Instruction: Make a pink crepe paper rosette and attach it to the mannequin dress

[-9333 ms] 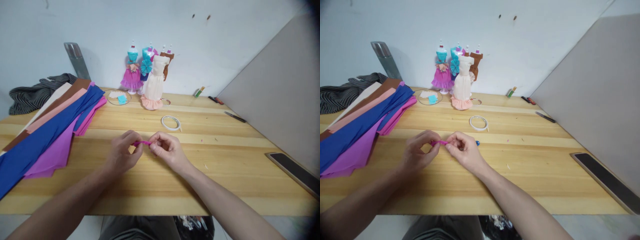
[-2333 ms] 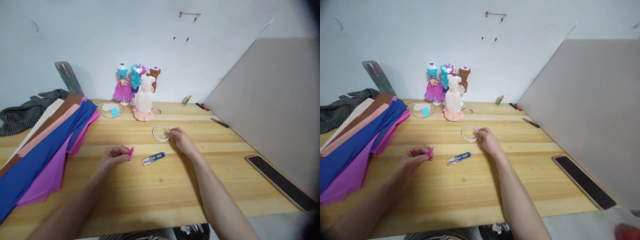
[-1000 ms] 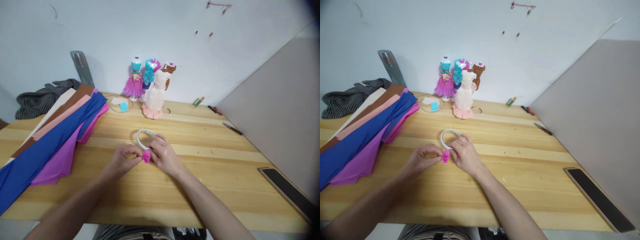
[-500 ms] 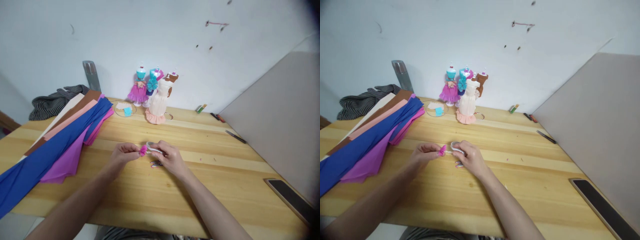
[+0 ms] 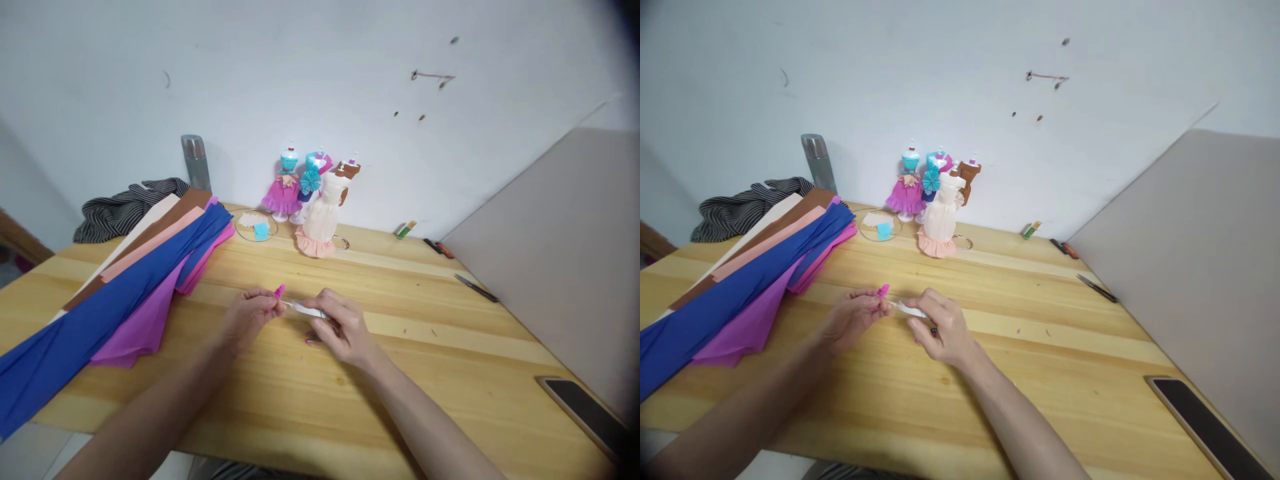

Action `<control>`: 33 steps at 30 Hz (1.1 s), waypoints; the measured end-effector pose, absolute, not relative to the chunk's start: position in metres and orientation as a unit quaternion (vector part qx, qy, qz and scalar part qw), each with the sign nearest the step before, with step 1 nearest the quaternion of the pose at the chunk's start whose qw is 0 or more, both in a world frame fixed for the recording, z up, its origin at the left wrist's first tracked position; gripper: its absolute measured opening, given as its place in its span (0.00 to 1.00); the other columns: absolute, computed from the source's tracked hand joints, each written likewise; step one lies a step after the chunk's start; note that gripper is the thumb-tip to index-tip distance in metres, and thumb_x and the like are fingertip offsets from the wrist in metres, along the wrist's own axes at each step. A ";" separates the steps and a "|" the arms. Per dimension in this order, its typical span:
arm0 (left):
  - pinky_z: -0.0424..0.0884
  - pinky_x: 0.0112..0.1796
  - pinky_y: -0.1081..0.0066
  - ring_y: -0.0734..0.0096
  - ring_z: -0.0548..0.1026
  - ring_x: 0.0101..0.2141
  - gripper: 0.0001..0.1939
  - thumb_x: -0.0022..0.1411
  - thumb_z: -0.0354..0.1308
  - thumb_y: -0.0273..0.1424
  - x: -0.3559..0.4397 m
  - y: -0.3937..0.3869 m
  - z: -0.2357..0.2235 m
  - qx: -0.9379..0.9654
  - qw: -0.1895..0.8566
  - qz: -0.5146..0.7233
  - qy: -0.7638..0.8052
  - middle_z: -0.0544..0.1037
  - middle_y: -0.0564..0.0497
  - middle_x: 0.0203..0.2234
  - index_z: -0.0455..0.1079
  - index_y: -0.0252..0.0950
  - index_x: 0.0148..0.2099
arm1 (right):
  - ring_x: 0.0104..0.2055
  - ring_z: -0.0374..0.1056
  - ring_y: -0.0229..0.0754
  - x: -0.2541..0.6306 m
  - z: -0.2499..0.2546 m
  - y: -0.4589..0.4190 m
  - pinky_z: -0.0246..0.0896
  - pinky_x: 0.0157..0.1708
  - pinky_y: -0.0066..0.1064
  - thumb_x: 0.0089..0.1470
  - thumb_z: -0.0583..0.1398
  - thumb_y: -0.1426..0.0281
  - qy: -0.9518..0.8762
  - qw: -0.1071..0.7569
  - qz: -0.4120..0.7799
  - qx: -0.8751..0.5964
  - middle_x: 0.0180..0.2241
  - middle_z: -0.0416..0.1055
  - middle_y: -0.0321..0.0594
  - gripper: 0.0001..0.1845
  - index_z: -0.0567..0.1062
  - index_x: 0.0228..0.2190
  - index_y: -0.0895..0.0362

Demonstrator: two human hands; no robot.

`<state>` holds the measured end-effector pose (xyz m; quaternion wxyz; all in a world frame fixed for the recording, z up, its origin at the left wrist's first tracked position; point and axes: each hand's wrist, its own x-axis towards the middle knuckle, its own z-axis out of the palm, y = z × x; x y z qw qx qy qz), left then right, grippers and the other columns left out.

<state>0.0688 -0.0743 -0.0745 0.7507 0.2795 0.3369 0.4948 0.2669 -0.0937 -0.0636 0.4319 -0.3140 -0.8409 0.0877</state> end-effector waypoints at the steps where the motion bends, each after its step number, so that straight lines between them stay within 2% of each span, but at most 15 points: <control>1: 0.72 0.38 0.70 0.75 0.74 0.25 0.09 0.35 0.73 0.29 0.068 -0.074 -0.074 0.281 0.750 0.495 0.337 0.76 0.54 0.17 0.75 0.35 0.20 | 0.27 0.65 0.41 0.266 -0.062 -0.094 0.59 0.24 0.31 0.59 0.53 0.70 -0.840 0.430 0.086 -0.320 0.25 0.68 0.40 0.10 0.74 0.38 0.58; 5: 0.72 0.37 0.70 0.76 0.74 0.25 0.10 0.34 0.73 0.29 0.068 -0.074 -0.072 0.283 0.747 0.496 0.340 0.77 0.52 0.18 0.75 0.33 0.20 | 0.26 0.66 0.40 0.265 -0.063 -0.092 0.60 0.24 0.30 0.57 0.54 0.75 -0.844 0.418 0.038 -0.335 0.25 0.69 0.40 0.09 0.73 0.37 0.58; 11: 0.70 0.35 0.72 0.76 0.73 0.24 0.10 0.32 0.73 0.29 0.069 -0.074 -0.071 0.290 0.729 0.501 0.366 0.76 0.54 0.16 0.76 0.34 0.20 | 0.27 0.67 0.40 0.269 -0.066 -0.089 0.64 0.26 0.29 0.57 0.54 0.75 -0.865 0.371 -0.055 -0.334 0.28 0.72 0.42 0.09 0.71 0.39 0.58; 14: 0.68 0.33 0.73 0.76 0.73 0.24 0.08 0.35 0.72 0.28 0.069 -0.073 -0.074 0.323 0.694 0.504 0.400 0.78 0.53 0.18 0.77 0.34 0.21 | 0.26 0.66 0.39 0.269 -0.066 -0.088 0.64 0.26 0.29 0.57 0.54 0.75 -0.870 0.364 -0.067 -0.325 0.27 0.71 0.42 0.08 0.71 0.39 0.59; 17: 0.67 0.33 0.72 0.74 0.73 0.26 0.05 0.41 0.69 0.30 0.067 -0.072 -0.078 0.418 0.611 0.506 0.443 0.79 0.53 0.20 0.77 0.35 0.23 | 0.26 0.66 0.40 0.266 -0.067 -0.089 0.63 0.25 0.30 0.56 0.55 0.75 -0.873 0.366 -0.082 -0.312 0.29 0.73 0.43 0.07 0.70 0.38 0.60; 22: 0.69 0.35 0.69 0.67 0.76 0.29 0.03 0.48 0.62 0.30 0.067 -0.073 -0.082 0.558 0.410 0.517 0.502 0.80 0.52 0.24 0.76 0.36 0.26 | 0.30 0.68 0.41 0.255 -0.071 -0.093 0.65 0.28 0.30 0.57 0.55 0.75 -0.864 0.363 -0.125 -0.324 0.30 0.74 0.44 0.07 0.69 0.39 0.60; 26: 0.69 0.35 0.70 0.69 0.76 0.30 0.04 0.50 0.58 0.26 0.068 -0.074 -0.081 0.617 0.270 0.528 0.518 0.80 0.52 0.25 0.74 0.38 0.26 | 0.28 0.67 0.41 0.245 -0.074 -0.097 0.63 0.28 0.30 0.59 0.54 0.76 -0.853 0.354 -0.153 -0.352 0.28 0.73 0.43 0.05 0.70 0.36 0.59; 30: 0.68 0.34 0.71 0.70 0.75 0.29 0.07 0.52 0.56 0.23 0.069 -0.075 -0.078 0.650 0.179 0.530 0.514 0.78 0.53 0.23 0.72 0.38 0.25 | 0.26 0.65 0.40 0.238 -0.076 -0.100 0.59 0.26 0.30 0.60 0.53 0.75 -0.848 0.344 -0.169 -0.365 0.26 0.71 0.42 0.07 0.70 0.32 0.59; 33: 0.68 0.34 0.71 0.70 0.75 0.29 0.08 0.53 0.56 0.22 0.067 -0.075 -0.077 0.664 0.152 0.536 0.499 0.78 0.53 0.23 0.71 0.38 0.25 | 0.26 0.66 0.39 0.238 -0.078 -0.100 0.59 0.27 0.29 0.60 0.53 0.75 -0.841 0.336 -0.169 -0.388 0.27 0.72 0.42 0.07 0.71 0.34 0.60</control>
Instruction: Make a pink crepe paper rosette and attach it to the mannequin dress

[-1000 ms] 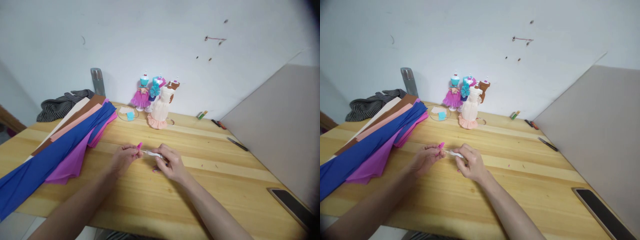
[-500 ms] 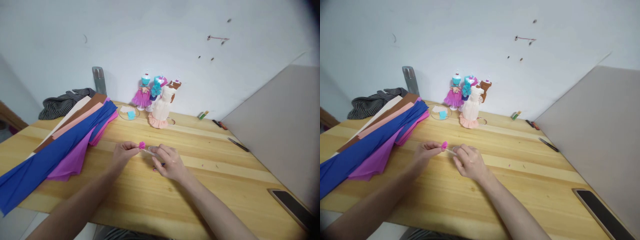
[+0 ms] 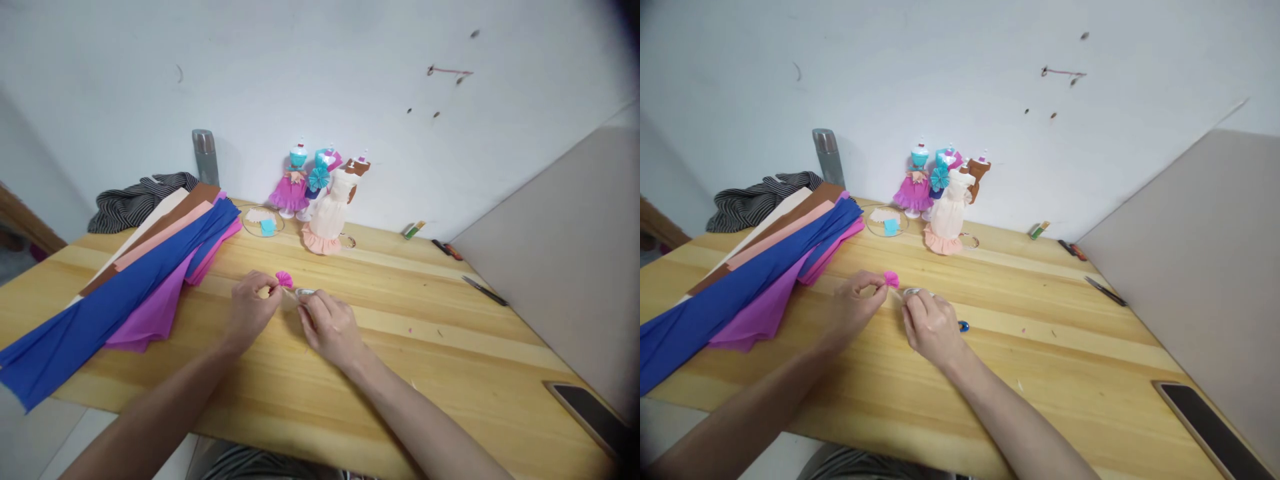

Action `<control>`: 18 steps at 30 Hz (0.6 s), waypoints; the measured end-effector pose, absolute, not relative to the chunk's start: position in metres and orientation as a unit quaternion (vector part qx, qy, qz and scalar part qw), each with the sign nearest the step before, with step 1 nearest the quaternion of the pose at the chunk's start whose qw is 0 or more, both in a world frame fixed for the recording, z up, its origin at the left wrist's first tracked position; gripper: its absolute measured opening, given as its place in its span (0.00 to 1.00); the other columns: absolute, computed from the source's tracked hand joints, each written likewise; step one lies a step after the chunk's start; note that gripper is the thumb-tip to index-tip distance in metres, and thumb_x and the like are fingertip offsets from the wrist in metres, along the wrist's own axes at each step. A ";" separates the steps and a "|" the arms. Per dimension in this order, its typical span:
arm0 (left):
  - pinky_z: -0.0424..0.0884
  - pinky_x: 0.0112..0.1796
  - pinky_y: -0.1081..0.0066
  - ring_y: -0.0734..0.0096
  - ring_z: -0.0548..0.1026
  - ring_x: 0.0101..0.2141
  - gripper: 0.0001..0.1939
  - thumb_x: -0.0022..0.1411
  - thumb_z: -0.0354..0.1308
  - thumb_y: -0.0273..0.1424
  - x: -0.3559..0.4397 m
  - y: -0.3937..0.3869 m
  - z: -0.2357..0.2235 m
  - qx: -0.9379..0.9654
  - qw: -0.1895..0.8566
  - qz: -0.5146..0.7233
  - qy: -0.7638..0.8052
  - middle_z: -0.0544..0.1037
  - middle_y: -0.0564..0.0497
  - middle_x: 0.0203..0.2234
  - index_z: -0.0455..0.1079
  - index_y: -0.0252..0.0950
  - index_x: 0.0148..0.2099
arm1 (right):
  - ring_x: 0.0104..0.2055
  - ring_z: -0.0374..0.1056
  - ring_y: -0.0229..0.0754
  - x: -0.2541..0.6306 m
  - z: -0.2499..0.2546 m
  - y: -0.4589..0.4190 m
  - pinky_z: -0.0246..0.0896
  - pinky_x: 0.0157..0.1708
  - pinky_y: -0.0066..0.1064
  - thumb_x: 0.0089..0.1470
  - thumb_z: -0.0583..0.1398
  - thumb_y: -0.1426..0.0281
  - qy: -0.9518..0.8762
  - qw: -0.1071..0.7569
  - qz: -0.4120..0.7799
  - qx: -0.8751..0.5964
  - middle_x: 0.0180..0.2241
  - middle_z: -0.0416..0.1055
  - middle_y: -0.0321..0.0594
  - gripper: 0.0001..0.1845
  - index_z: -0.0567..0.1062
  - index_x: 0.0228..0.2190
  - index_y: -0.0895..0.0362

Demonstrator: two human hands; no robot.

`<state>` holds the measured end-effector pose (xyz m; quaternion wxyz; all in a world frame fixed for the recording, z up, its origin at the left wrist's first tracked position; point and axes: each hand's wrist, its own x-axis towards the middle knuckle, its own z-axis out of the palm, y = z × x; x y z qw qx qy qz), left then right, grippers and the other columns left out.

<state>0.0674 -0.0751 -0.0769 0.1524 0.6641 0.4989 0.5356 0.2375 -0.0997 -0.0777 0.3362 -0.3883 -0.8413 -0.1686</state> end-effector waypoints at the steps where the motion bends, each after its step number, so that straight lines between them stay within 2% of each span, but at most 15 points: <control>1: 0.68 0.34 0.71 0.70 0.74 0.28 0.08 0.53 0.56 0.22 0.067 -0.075 -0.077 0.667 0.149 0.536 0.496 0.77 0.53 0.23 0.71 0.38 0.25 | 0.26 0.66 0.39 0.238 -0.078 -0.099 0.59 0.27 0.29 0.60 0.53 0.75 -0.838 0.330 -0.165 -0.402 0.27 0.73 0.42 0.07 0.72 0.34 0.60; 6: 0.67 0.33 0.72 0.71 0.74 0.28 0.08 0.53 0.56 0.22 0.065 -0.073 -0.077 0.671 0.148 0.521 0.507 0.77 0.54 0.23 0.71 0.38 0.25 | 0.25 0.68 0.39 0.242 -0.079 -0.097 0.57 0.25 0.28 0.59 0.55 0.73 -0.825 0.281 -0.132 -0.472 0.28 0.74 0.42 0.06 0.73 0.33 0.60; 9: 0.69 0.34 0.70 0.69 0.76 0.29 0.07 0.52 0.57 0.22 0.062 -0.070 -0.077 0.652 0.155 0.508 0.541 0.80 0.52 0.25 0.73 0.38 0.25 | 0.27 0.70 0.40 0.244 -0.077 -0.099 0.58 0.26 0.28 0.59 0.56 0.72 -0.819 0.281 -0.113 -0.488 0.29 0.75 0.43 0.06 0.73 0.35 0.60; 18: 0.71 0.36 0.68 0.66 0.78 0.31 0.07 0.53 0.58 0.22 0.056 -0.059 -0.080 0.665 0.123 0.459 0.577 0.81 0.51 0.27 0.74 0.37 0.26 | 0.24 0.66 0.37 0.244 -0.071 -0.113 0.54 0.26 0.27 0.61 0.54 0.72 -0.844 0.289 -0.123 -0.434 0.26 0.73 0.40 0.09 0.75 0.34 0.60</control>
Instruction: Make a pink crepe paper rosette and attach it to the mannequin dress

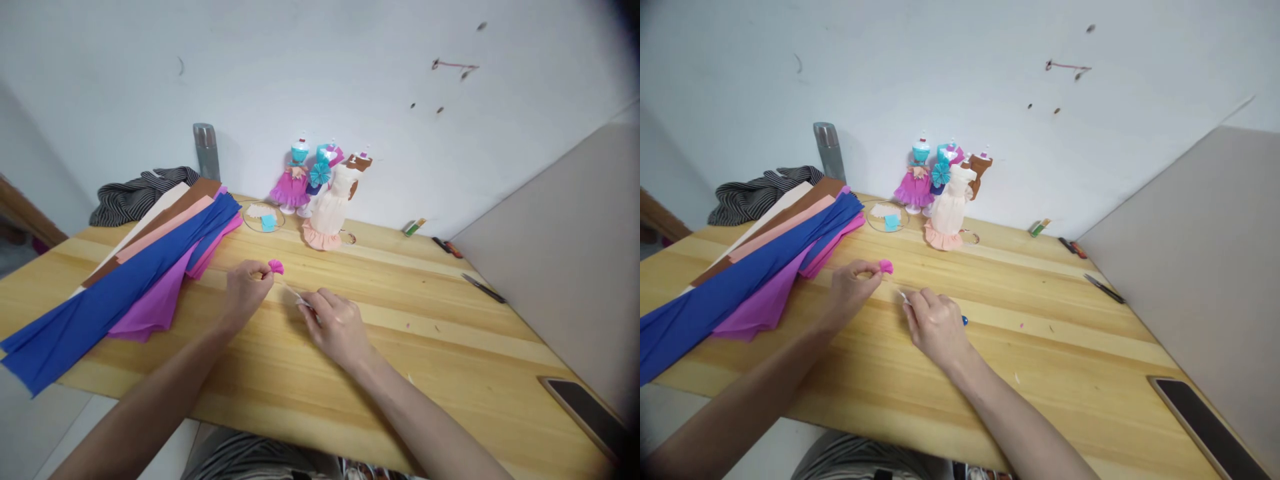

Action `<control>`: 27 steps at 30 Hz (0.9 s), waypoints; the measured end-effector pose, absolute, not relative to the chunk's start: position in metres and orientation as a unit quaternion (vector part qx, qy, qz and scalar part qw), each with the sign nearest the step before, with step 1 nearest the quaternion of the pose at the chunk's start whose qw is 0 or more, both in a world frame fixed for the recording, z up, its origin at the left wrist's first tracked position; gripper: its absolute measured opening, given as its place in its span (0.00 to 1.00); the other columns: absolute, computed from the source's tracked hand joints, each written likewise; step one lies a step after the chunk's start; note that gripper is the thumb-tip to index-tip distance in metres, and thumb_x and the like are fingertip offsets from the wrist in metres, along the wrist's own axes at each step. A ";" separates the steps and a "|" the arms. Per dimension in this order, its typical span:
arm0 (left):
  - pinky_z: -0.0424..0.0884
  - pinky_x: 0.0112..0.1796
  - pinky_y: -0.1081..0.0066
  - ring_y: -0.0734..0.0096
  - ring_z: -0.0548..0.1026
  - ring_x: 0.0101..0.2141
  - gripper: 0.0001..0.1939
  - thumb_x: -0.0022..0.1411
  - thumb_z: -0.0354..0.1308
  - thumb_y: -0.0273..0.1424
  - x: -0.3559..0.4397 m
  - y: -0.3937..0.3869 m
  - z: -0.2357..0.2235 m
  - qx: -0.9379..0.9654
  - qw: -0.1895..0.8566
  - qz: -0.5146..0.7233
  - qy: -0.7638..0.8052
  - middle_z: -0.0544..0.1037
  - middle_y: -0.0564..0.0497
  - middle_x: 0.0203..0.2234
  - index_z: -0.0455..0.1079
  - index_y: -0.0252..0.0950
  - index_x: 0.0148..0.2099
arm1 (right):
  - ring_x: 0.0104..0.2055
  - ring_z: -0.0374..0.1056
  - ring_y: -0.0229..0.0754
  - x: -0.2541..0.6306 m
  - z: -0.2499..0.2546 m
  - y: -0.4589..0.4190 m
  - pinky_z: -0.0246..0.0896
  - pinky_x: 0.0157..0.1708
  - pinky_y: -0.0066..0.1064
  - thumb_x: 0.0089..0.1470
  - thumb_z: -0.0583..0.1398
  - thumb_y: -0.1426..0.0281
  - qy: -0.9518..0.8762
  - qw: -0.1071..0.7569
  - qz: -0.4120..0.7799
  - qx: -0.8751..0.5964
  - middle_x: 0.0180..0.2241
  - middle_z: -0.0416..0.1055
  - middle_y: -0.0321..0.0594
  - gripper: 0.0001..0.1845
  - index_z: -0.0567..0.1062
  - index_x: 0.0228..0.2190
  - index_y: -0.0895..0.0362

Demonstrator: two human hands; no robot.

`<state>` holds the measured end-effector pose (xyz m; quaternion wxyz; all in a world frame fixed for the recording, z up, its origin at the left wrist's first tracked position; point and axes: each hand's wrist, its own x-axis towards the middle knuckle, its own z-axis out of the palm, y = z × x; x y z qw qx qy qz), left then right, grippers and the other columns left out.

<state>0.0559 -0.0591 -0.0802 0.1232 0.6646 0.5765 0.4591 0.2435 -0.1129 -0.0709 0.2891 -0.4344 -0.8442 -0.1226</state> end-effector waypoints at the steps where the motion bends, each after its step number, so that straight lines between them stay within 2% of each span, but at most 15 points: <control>1: 0.71 0.36 0.69 0.67 0.78 0.31 0.07 0.53 0.58 0.22 0.057 -0.059 -0.082 0.672 0.116 0.456 0.572 0.81 0.51 0.26 0.74 0.37 0.26 | 0.23 0.64 0.37 0.243 -0.070 -0.114 0.53 0.26 0.27 0.61 0.54 0.73 -0.846 0.289 -0.128 -0.431 0.25 0.72 0.39 0.09 0.75 0.33 0.60; 5: 0.70 0.35 0.69 0.68 0.76 0.30 0.09 0.52 0.58 0.20 0.059 -0.057 -0.087 0.713 0.081 0.434 0.545 0.79 0.51 0.24 0.72 0.37 0.24 | 0.22 0.59 0.37 0.242 -0.065 -0.118 0.50 0.25 0.29 0.62 0.53 0.73 -0.859 0.272 -0.158 -0.404 0.23 0.69 0.39 0.12 0.73 0.28 0.59; 13: 0.66 0.33 0.67 0.65 0.70 0.30 0.11 0.54 0.53 0.19 0.059 -0.058 -0.090 0.823 0.031 0.357 0.440 0.73 0.48 0.22 0.65 0.37 0.23 | 0.20 0.55 0.37 0.243 -0.050 -0.121 0.46 0.25 0.32 0.59 0.54 0.78 -0.886 0.192 -0.185 -0.379 0.23 0.67 0.39 0.11 0.73 0.27 0.60; 22: 0.66 0.38 0.66 0.65 0.70 0.31 0.11 0.59 0.50 0.19 0.062 -0.057 -0.089 0.942 0.034 0.196 0.269 0.74 0.47 0.25 0.68 0.34 0.28 | 0.18 0.52 0.36 0.255 -0.015 -0.102 0.37 0.23 0.34 0.52 0.59 0.76 -0.923 0.061 -0.179 -0.336 0.22 0.69 0.41 0.04 0.74 0.27 0.59; 27: 0.66 0.40 0.67 0.65 0.71 0.34 0.14 0.61 0.46 0.20 0.061 -0.061 -0.083 0.957 0.091 0.180 0.209 0.76 0.47 0.28 0.70 0.34 0.29 | 0.19 0.54 0.35 0.261 -0.002 -0.085 0.36 0.22 0.33 0.56 0.58 0.73 -0.929 0.003 -0.130 -0.346 0.24 0.70 0.41 0.08 0.76 0.27 0.60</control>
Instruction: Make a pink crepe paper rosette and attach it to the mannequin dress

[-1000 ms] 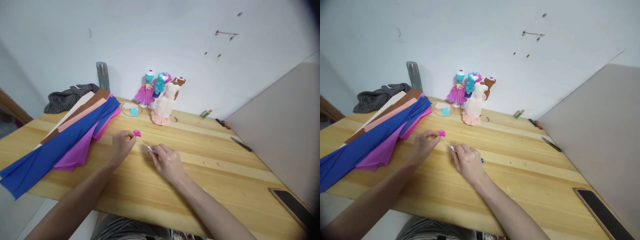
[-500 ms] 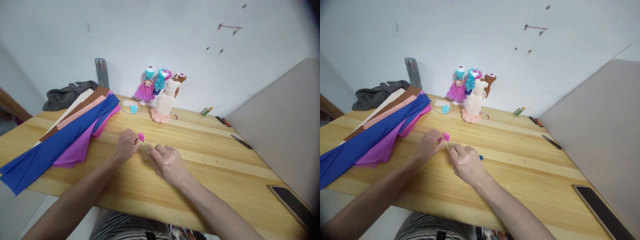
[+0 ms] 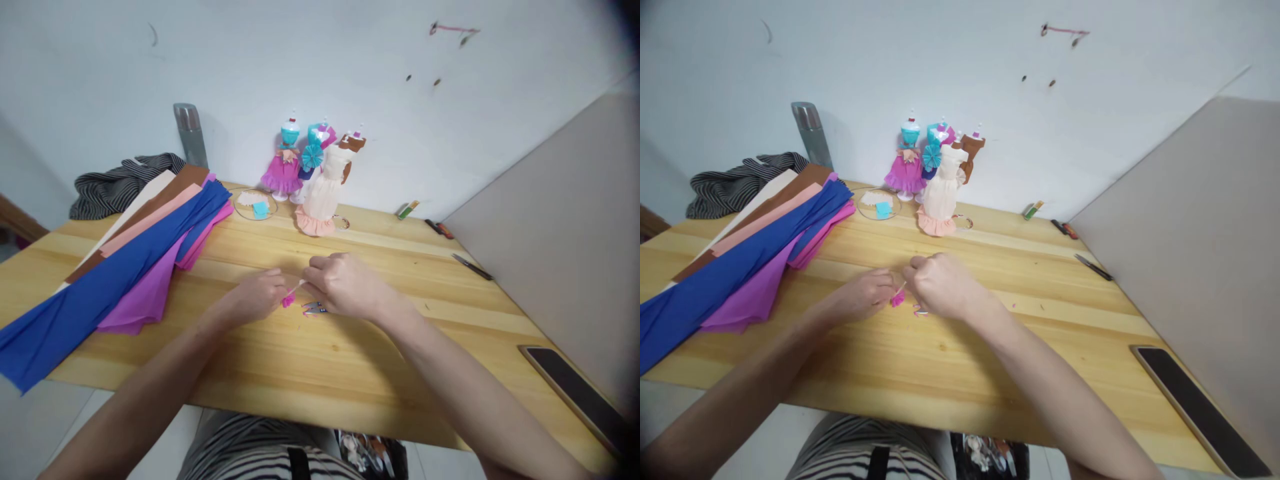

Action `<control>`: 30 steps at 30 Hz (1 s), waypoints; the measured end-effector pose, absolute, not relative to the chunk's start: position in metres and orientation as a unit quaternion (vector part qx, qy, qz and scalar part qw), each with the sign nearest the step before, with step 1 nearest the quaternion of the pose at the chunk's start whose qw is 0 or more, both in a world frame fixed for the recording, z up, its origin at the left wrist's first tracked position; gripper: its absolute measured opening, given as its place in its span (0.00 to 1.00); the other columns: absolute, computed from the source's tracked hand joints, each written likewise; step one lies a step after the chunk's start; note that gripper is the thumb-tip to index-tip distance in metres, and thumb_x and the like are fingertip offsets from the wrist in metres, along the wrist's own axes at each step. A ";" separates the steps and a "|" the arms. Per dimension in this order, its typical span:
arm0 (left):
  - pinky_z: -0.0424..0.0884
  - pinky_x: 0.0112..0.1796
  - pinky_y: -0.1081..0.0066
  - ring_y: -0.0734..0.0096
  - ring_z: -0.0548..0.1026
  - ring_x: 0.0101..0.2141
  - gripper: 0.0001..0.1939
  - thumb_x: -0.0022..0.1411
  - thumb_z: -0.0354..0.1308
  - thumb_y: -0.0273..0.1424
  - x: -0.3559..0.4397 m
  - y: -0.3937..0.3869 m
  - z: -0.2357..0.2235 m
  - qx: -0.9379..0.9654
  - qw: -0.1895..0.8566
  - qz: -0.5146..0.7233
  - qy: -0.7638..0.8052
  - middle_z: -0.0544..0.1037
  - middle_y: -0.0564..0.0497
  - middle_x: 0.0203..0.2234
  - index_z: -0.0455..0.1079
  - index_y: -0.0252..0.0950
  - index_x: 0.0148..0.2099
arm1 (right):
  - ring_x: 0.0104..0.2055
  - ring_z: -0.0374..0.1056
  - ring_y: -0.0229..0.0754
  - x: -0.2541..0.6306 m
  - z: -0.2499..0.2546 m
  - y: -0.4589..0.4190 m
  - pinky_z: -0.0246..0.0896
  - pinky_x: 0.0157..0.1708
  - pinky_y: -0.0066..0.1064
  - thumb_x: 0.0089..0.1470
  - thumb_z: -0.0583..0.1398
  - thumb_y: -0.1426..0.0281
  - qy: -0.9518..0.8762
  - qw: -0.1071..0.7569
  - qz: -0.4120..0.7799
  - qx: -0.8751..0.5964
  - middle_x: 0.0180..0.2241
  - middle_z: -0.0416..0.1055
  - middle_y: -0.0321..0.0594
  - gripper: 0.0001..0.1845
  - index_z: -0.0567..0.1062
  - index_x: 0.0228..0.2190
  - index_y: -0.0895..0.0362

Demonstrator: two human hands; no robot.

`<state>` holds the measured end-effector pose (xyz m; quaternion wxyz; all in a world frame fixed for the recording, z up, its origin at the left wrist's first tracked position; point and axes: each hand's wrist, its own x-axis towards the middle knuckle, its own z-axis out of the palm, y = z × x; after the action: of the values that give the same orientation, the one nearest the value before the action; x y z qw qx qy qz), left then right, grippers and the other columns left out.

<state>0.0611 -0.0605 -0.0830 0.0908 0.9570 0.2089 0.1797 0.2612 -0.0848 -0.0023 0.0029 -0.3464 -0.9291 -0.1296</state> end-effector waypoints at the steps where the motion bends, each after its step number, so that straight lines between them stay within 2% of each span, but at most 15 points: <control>1: 0.66 0.40 0.67 0.65 0.71 0.34 0.15 0.62 0.45 0.20 0.061 -0.062 -0.081 0.954 0.115 0.188 0.205 0.76 0.47 0.28 0.70 0.35 0.29 | 0.19 0.55 0.35 0.263 -0.001 -0.082 0.36 0.22 0.33 0.57 0.57 0.73 -0.931 0.002 -0.119 -0.346 0.24 0.70 0.41 0.09 0.76 0.27 0.60; 5: 0.66 0.37 0.69 0.66 0.72 0.33 0.16 0.65 0.47 0.25 0.059 -0.065 -0.075 0.926 0.231 0.229 0.193 0.77 0.48 0.26 0.72 0.36 0.28 | 0.21 0.58 0.35 0.269 0.003 -0.069 0.40 0.23 0.31 0.58 0.57 0.71 -0.939 0.047 -0.061 -0.336 0.24 0.70 0.39 0.10 0.77 0.27 0.60; 11: 0.68 0.35 0.68 0.67 0.74 0.31 0.12 0.62 0.54 0.30 0.058 -0.069 -0.065 0.855 0.395 0.285 0.179 0.78 0.46 0.26 0.74 0.37 0.26 | 0.27 0.67 0.38 0.276 0.005 -0.051 0.53 0.27 0.28 0.56 0.60 0.71 -0.940 0.134 0.054 -0.310 0.25 0.73 0.39 0.08 0.79 0.28 0.59; 15: 0.70 0.35 0.65 0.65 0.74 0.30 0.11 0.58 0.60 0.33 0.057 -0.073 -0.061 0.778 0.499 0.328 0.193 0.77 0.45 0.25 0.75 0.37 0.24 | 0.28 0.68 0.38 0.275 0.002 -0.044 0.58 0.29 0.27 0.55 0.61 0.71 -0.929 0.179 0.123 -0.300 0.26 0.75 0.39 0.07 0.79 0.28 0.59; 19: 0.71 0.37 0.61 0.61 0.75 0.31 0.10 0.54 0.65 0.37 0.057 -0.075 -0.059 0.702 0.553 0.398 0.208 0.78 0.44 0.25 0.78 0.38 0.26 | 0.25 0.67 0.36 0.275 -0.008 -0.041 0.58 0.27 0.26 0.54 0.62 0.70 -0.896 0.235 0.205 -0.316 0.24 0.75 0.38 0.07 0.79 0.28 0.60; 24: 0.72 0.39 0.61 0.61 0.77 0.33 0.07 0.52 0.67 0.35 0.057 -0.075 -0.061 0.651 0.587 0.437 0.201 0.80 0.44 0.26 0.80 0.38 0.26 | 0.22 0.63 0.33 0.276 -0.025 -0.043 0.55 0.23 0.24 0.51 0.62 0.70 -0.843 0.289 0.296 -0.344 0.22 0.72 0.36 0.07 0.80 0.27 0.61; 30: 0.73 0.37 0.65 0.64 0.78 0.32 0.05 0.44 0.72 0.32 0.059 -0.071 -0.072 0.527 0.637 0.515 0.227 0.82 0.46 0.26 0.80 0.38 0.26 | 0.22 0.62 0.34 0.274 -0.036 -0.046 0.54 0.22 0.25 0.53 0.62 0.67 -0.834 0.310 0.281 -0.360 0.22 0.71 0.37 0.10 0.79 0.27 0.62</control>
<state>0.0593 -0.0714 -0.0724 0.6370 0.5266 0.2271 0.5152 0.2745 -0.0461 -0.0357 0.3101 -0.3597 -0.8339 0.2812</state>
